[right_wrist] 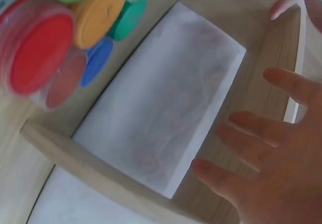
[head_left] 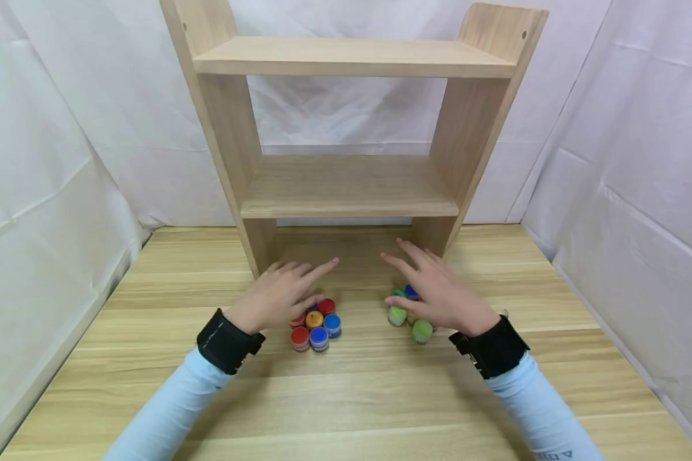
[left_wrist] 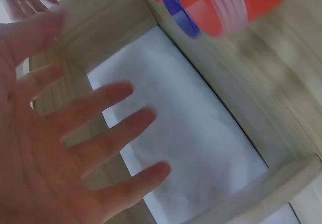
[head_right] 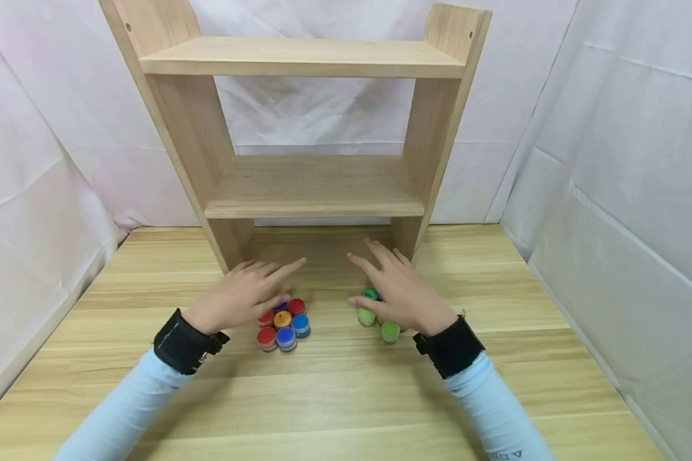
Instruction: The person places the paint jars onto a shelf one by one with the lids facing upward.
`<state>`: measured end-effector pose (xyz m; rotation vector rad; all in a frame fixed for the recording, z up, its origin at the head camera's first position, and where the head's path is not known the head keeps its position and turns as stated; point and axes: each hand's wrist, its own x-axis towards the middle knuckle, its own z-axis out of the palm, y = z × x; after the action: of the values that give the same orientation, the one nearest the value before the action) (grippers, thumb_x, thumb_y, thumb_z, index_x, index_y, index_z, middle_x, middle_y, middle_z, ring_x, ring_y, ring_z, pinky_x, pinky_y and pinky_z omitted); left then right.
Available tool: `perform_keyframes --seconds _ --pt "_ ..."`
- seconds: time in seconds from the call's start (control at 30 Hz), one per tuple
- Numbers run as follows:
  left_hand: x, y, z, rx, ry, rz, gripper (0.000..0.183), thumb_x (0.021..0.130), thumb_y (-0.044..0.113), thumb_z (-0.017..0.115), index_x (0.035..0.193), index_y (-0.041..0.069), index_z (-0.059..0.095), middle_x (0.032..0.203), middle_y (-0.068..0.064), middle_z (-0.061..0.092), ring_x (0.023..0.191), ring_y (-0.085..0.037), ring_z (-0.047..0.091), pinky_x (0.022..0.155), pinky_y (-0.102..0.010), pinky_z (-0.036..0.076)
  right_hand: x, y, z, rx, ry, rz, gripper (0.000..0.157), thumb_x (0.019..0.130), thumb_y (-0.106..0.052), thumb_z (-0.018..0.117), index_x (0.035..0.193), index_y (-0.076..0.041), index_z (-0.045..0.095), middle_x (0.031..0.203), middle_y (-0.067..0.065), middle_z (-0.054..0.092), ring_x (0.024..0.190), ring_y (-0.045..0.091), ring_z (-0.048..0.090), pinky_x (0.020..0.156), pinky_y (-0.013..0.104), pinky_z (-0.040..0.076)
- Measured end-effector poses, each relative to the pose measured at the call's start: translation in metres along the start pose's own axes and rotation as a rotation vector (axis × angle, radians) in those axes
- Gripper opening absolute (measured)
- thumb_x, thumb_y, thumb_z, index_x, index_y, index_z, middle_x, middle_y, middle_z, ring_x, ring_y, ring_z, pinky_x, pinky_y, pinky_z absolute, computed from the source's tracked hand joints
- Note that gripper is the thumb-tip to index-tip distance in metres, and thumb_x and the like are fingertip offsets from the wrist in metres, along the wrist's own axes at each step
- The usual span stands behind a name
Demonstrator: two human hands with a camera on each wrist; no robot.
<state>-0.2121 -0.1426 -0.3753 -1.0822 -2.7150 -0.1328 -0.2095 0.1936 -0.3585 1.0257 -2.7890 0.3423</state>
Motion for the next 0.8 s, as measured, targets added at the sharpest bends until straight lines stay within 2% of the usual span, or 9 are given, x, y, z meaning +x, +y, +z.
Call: perform_keyframes --seconds 0.07,0.1,0.2,0.3,0.37,0.43,0.57,0.63,0.8 --pt "0.001 -0.005 0.000 -0.018 -0.004 -0.005 0.063 0.099 0.027 0.069 0.156 0.018 0.045 0.130 -0.009 0.072 0.098 -0.026 0.073 0.085 -0.041 0.059 -0.001 0.004 -0.005 -0.018 0.059 -0.001 0.074 0.099 -0.051 0.064 0.159 -0.016 0.038 0.165 0.023 0.032 0.150 0.042 0.038 0.117 0.063 0.036" --pt "0.001 -0.008 0.000 -0.032 -0.015 -0.015 0.060 0.098 0.021 0.070 0.154 0.016 0.049 0.127 -0.009 0.073 0.086 -0.022 0.071 0.074 -0.035 0.058 -0.002 0.005 -0.007 -0.031 0.101 0.009 0.070 0.099 -0.049 0.065 0.156 -0.014 0.043 0.160 0.022 0.039 0.143 0.041 0.046 0.112 0.060 0.043" --pt "-0.001 -0.013 0.001 -0.103 -0.097 -0.059 0.056 0.093 0.006 0.067 0.148 0.014 0.056 0.121 -0.007 0.073 0.060 -0.012 0.052 0.052 -0.023 0.039 -0.005 0.011 -0.014 -0.092 0.233 0.084 0.054 0.098 -0.043 0.069 0.136 -0.007 0.061 0.139 0.021 0.056 0.103 0.033 0.067 0.081 0.045 0.058" --pt "-0.002 -0.016 0.001 -0.173 -0.181 -0.094 0.061 0.085 -0.003 0.065 0.144 0.014 0.060 0.097 -0.004 0.068 0.052 -0.009 0.037 0.048 -0.022 0.026 -0.008 0.019 -0.020 -0.124 0.321 0.223 0.040 0.098 -0.043 0.068 0.111 -0.005 0.069 0.116 0.020 0.063 0.069 0.025 0.062 0.051 0.032 0.046" --pt "-0.003 -0.017 0.002 -0.200 -0.219 -0.106 0.062 0.081 -0.005 0.065 0.140 0.013 0.064 0.085 -0.003 0.063 0.051 -0.009 0.034 0.047 -0.023 0.024 -0.009 0.025 -0.023 -0.110 0.347 0.309 0.038 0.099 -0.042 0.066 0.098 -0.005 0.068 0.103 0.019 0.065 0.062 0.024 0.059 0.046 0.029 0.039" --pt "-0.003 -0.017 0.002 -0.221 -0.232 -0.113 0.059 0.079 -0.006 0.068 0.135 0.011 0.068 0.081 -0.003 0.062 0.053 -0.009 0.039 0.047 -0.023 0.027 -0.010 0.034 -0.024 -0.073 0.374 0.384 0.036 0.101 -0.040 0.062 0.088 -0.006 0.064 0.088 0.016 0.063 0.061 0.024 0.057 0.047 0.029 0.035" --pt "-0.002 -0.018 0.000 -0.249 -0.264 -0.137 0.050 0.080 -0.002 0.074 0.128 0.010 0.072 0.101 -0.006 0.076 0.067 -0.013 0.057 0.054 -0.025 0.044 -0.011 0.049 -0.024 0.029 0.429 0.481 0.036 0.103 -0.037 0.058 0.080 -0.009 0.057 0.073 0.010 0.059 0.061 0.024 0.054 0.049 0.031 0.033" --pt "-0.001 -0.018 -0.001 -0.259 -0.277 -0.149 0.044 0.081 0.001 0.075 0.124 0.010 0.074 0.109 -0.008 0.078 0.075 -0.014 0.062 0.059 -0.027 0.050 -0.010 0.055 -0.023 0.082 0.438 0.516 0.036 0.103 -0.039 0.056 0.083 -0.009 0.059 0.079 0.011 0.064 0.066 0.025 0.058 0.051 0.031 0.036" --pt "-0.001 -0.019 -0.001 -0.298 -0.315 -0.163 0.038 0.087 0.014 0.076 0.124 0.009 0.073 0.103 -0.005 0.077 0.076 -0.012 0.062 0.064 -0.028 0.051 -0.009 0.063 -0.020 0.186 0.381 0.577 0.038 0.103 -0.044 0.054 0.101 -0.007 0.059 0.100 0.016 0.071 0.084 0.031 0.067 0.058 0.032 0.044"
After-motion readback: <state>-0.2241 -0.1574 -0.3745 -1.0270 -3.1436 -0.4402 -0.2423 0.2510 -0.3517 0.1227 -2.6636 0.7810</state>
